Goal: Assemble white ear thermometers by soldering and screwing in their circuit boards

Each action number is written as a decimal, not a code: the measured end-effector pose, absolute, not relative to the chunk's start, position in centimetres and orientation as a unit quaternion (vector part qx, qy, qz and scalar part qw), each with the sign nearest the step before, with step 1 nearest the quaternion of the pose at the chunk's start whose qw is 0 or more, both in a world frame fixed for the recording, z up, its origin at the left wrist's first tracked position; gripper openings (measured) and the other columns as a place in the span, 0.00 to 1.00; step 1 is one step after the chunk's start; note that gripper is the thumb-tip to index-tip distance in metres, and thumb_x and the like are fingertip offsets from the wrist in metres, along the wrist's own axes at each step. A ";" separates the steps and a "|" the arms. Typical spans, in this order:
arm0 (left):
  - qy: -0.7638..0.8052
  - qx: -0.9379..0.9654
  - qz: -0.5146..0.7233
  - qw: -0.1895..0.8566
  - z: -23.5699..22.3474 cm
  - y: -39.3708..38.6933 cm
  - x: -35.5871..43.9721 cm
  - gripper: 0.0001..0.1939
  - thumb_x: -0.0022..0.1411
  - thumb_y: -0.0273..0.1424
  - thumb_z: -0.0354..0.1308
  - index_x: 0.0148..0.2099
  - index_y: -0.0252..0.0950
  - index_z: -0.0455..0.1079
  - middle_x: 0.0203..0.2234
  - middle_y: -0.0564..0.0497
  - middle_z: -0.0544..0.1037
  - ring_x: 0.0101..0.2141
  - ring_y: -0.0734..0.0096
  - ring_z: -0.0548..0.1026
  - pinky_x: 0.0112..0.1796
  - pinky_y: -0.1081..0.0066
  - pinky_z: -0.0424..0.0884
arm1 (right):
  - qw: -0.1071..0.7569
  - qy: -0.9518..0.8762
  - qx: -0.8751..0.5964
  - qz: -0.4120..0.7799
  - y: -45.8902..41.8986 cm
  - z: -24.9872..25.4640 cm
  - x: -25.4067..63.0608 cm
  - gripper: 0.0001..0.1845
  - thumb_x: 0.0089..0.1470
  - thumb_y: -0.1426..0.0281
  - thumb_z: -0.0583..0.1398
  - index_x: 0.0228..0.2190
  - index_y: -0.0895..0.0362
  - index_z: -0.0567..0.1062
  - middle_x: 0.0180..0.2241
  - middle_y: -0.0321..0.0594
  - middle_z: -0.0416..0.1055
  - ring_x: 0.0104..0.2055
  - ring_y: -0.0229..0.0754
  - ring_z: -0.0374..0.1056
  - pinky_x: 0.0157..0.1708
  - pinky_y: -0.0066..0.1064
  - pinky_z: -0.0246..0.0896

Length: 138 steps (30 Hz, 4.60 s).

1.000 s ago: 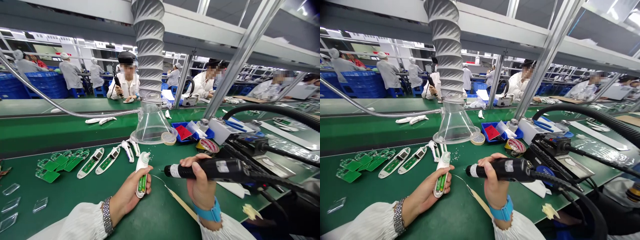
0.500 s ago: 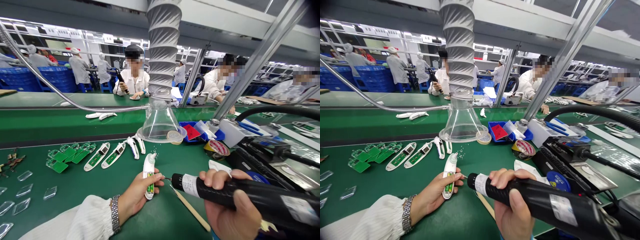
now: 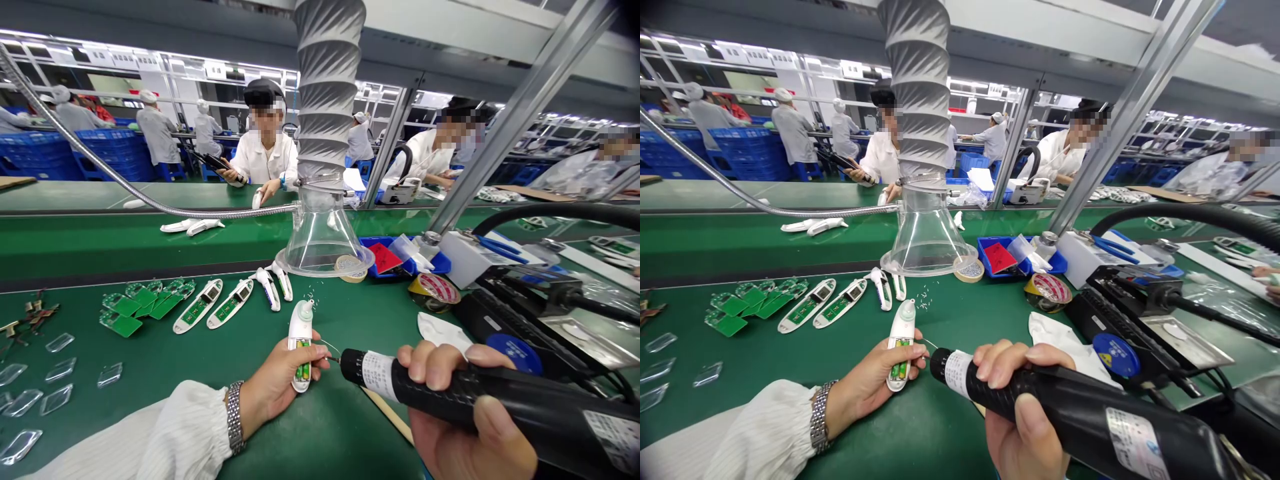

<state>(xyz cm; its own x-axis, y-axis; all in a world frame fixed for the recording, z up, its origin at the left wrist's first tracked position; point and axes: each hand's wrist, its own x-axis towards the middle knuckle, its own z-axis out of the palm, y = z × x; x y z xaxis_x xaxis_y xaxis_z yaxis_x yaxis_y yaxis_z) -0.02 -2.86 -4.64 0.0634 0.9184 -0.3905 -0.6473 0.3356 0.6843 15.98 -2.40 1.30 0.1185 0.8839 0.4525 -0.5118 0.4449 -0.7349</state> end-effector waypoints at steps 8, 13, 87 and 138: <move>0.388 0.142 0.508 0.756 -4.5 -3.0 -0.2 0.11 0.50 0.24 0.64 0.36 0.30 0.67 0.24 0.47 0.76 0.23 0.74 0.74 0.25 0.78 0.70 | 0.726 -0.456 -0.204 0.472 -2.3 1.7 16.1 0.13 0.42 0.60 0.64 0.31 0.50 0.69 0.18 0.30 0.62 0.21 0.36 0.59 0.28 0.34 0.61; 0.401 0.126 0.517 0.746 -4.5 -2.9 -0.2 0.12 0.48 0.21 0.64 0.36 0.31 0.66 0.20 0.50 0.74 0.21 0.76 0.72 0.23 0.79 0.69 | 0.721 -0.461 -0.199 0.478 -2.3 1.6 16.1 0.13 0.43 0.60 0.63 0.32 0.49 0.70 0.18 0.30 0.62 0.22 0.36 0.59 0.28 0.34 0.61; 0.314 0.268 0.365 0.834 -4.7 -2.7 -1.4 0.18 0.42 0.30 0.69 0.34 0.30 0.67 0.19 0.47 0.75 0.18 0.72 0.73 0.19 0.77 0.70 | 0.697 -0.327 -0.281 0.573 -2.1 1.8 17.5 0.15 0.43 0.59 0.61 0.32 0.53 0.67 0.19 0.29 0.57 0.23 0.34 0.58 0.27 0.30 0.62; 0.394 0.165 0.549 0.718 -5.4 -2.9 0.4 0.12 0.44 0.27 0.63 0.30 0.34 0.61 0.14 0.60 0.62 0.16 0.83 0.59 0.19 0.79 0.55 | 0.657 -0.541 -0.144 0.505 -5.6 0.2 12.4 0.11 0.50 0.61 0.59 0.33 0.50 0.63 0.20 0.29 0.61 0.21 0.34 0.58 0.24 0.30 0.56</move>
